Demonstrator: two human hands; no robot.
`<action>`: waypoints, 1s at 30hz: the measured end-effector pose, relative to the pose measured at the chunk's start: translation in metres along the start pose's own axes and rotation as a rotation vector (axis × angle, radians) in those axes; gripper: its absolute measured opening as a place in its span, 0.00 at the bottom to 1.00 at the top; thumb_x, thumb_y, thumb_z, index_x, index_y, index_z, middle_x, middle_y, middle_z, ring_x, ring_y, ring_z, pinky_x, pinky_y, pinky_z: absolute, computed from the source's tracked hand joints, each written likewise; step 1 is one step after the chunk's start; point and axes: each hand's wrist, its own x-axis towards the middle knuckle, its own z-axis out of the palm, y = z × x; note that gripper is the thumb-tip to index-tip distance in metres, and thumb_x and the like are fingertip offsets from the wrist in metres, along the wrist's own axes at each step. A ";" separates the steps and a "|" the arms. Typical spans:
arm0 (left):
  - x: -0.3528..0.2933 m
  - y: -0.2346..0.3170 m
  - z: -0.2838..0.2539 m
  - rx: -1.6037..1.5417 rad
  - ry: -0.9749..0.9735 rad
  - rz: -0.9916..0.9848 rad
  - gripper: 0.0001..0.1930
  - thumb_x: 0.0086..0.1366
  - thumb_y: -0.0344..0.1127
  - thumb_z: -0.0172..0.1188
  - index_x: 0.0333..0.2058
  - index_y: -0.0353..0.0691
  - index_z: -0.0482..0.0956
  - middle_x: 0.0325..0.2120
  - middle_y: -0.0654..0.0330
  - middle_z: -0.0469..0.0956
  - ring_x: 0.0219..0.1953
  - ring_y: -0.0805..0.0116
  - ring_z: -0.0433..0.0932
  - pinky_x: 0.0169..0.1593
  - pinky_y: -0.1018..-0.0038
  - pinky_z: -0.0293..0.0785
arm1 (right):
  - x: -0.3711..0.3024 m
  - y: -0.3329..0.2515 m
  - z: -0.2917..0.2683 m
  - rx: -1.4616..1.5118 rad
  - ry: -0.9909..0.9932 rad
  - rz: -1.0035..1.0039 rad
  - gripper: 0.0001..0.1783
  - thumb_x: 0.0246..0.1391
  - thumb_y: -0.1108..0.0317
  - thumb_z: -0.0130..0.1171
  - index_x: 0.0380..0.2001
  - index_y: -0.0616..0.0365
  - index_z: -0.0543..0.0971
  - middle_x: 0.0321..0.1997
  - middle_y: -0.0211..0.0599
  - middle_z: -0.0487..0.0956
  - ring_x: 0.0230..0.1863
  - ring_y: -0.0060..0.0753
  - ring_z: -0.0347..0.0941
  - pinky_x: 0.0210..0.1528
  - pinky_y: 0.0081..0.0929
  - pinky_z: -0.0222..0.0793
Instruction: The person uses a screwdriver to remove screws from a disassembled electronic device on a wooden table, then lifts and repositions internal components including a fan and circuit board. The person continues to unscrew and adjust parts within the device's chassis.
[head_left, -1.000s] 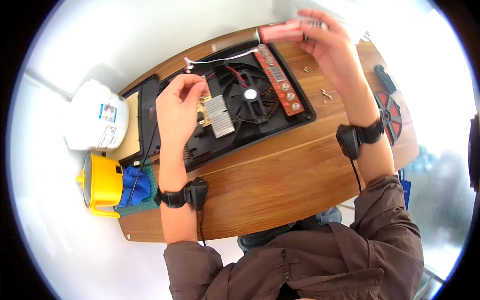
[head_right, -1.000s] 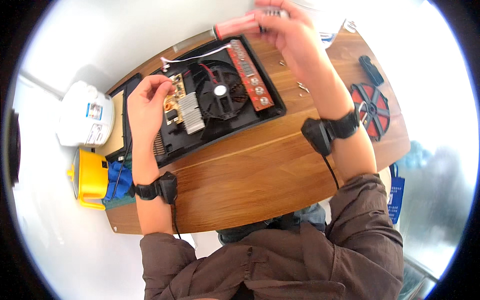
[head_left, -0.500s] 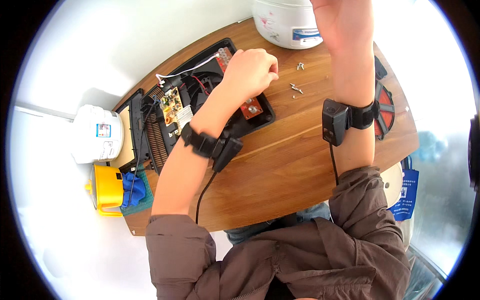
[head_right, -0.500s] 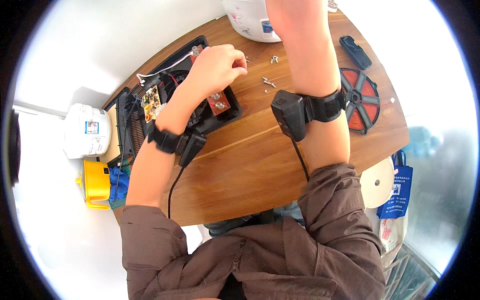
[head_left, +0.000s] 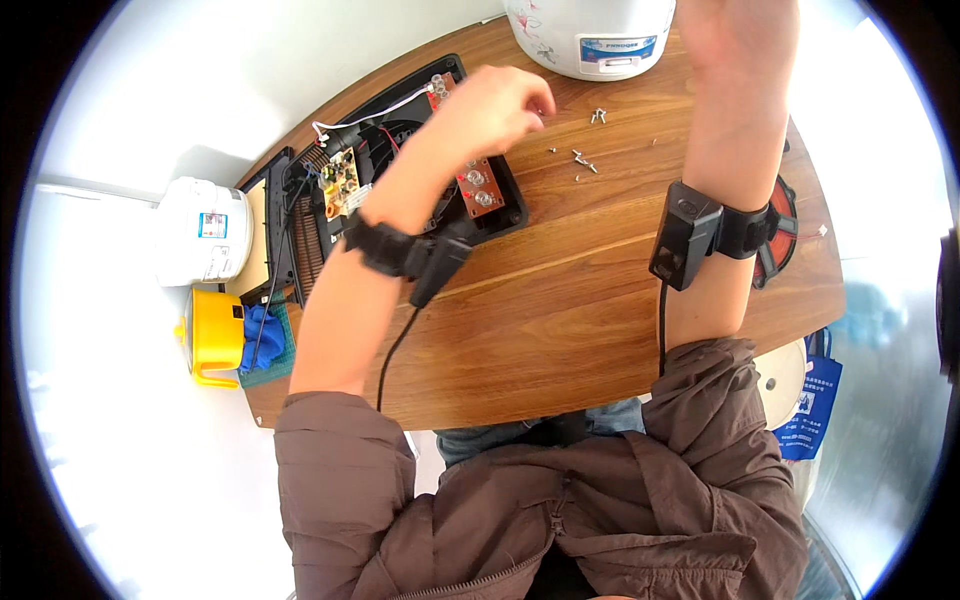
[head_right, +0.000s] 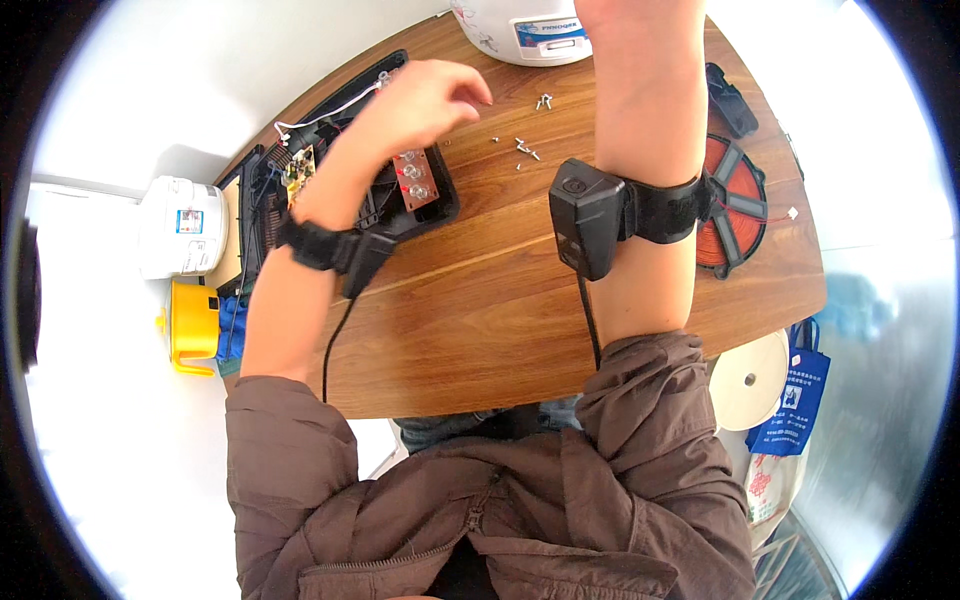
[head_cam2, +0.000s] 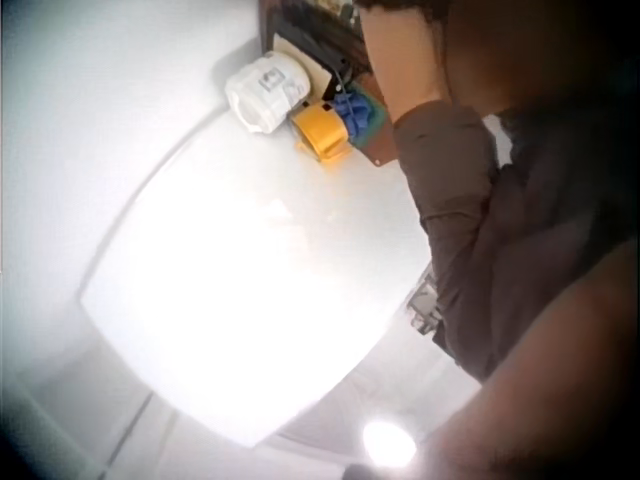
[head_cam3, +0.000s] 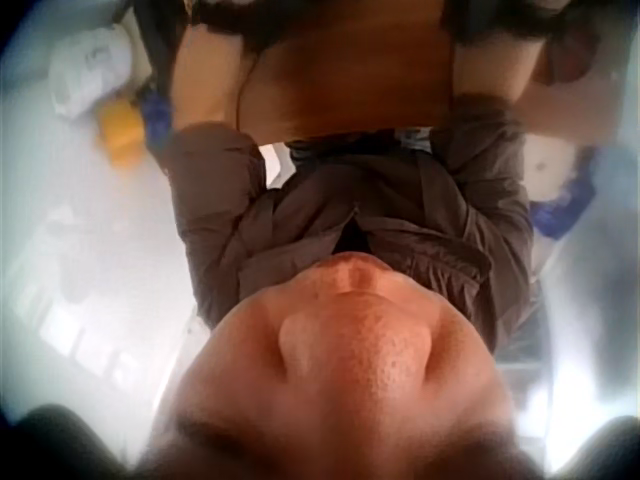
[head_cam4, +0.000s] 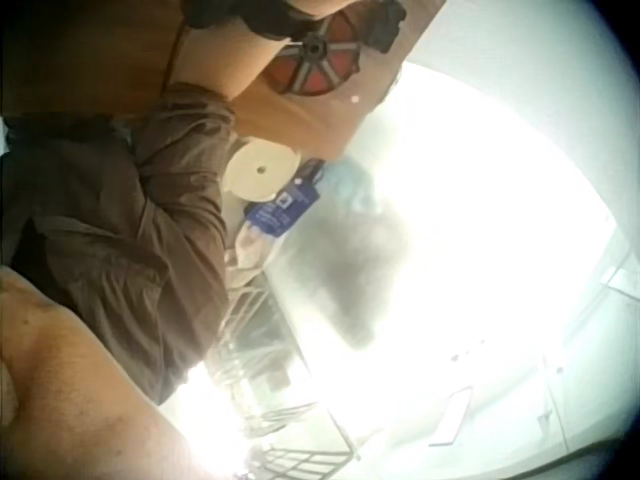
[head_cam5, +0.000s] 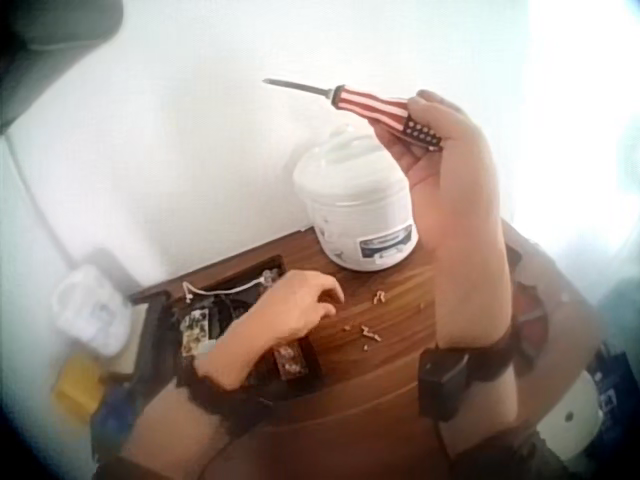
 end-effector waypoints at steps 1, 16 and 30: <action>-0.010 0.002 -0.015 -0.021 0.072 -0.034 0.12 0.62 0.32 0.67 0.44 0.38 0.85 0.39 0.53 0.87 0.43 0.61 0.86 0.49 0.67 0.79 | -0.003 -0.001 0.002 0.011 -0.022 -0.006 0.20 0.62 0.77 0.57 0.54 0.75 0.68 0.43 0.49 0.80 0.45 0.40 0.81 0.55 0.32 0.82; -0.214 -0.142 -0.101 0.217 0.273 -0.515 0.09 0.66 0.35 0.65 0.42 0.38 0.85 0.35 0.56 0.87 0.40 0.64 0.85 0.47 0.68 0.79 | -0.054 0.064 0.064 -0.695 -0.177 0.050 0.25 0.65 0.71 0.58 0.62 0.70 0.68 0.50 0.46 0.80 0.52 0.35 0.78 0.59 0.30 0.75; -0.249 -0.153 -0.070 -0.323 0.282 -0.320 0.08 0.66 0.27 0.66 0.43 0.35 0.85 0.34 0.63 0.85 0.36 0.76 0.80 0.44 0.78 0.76 | -0.118 0.110 0.095 -0.891 -0.596 0.438 0.27 0.64 0.68 0.66 0.62 0.66 0.71 0.54 0.50 0.84 0.52 0.32 0.81 0.61 0.31 0.76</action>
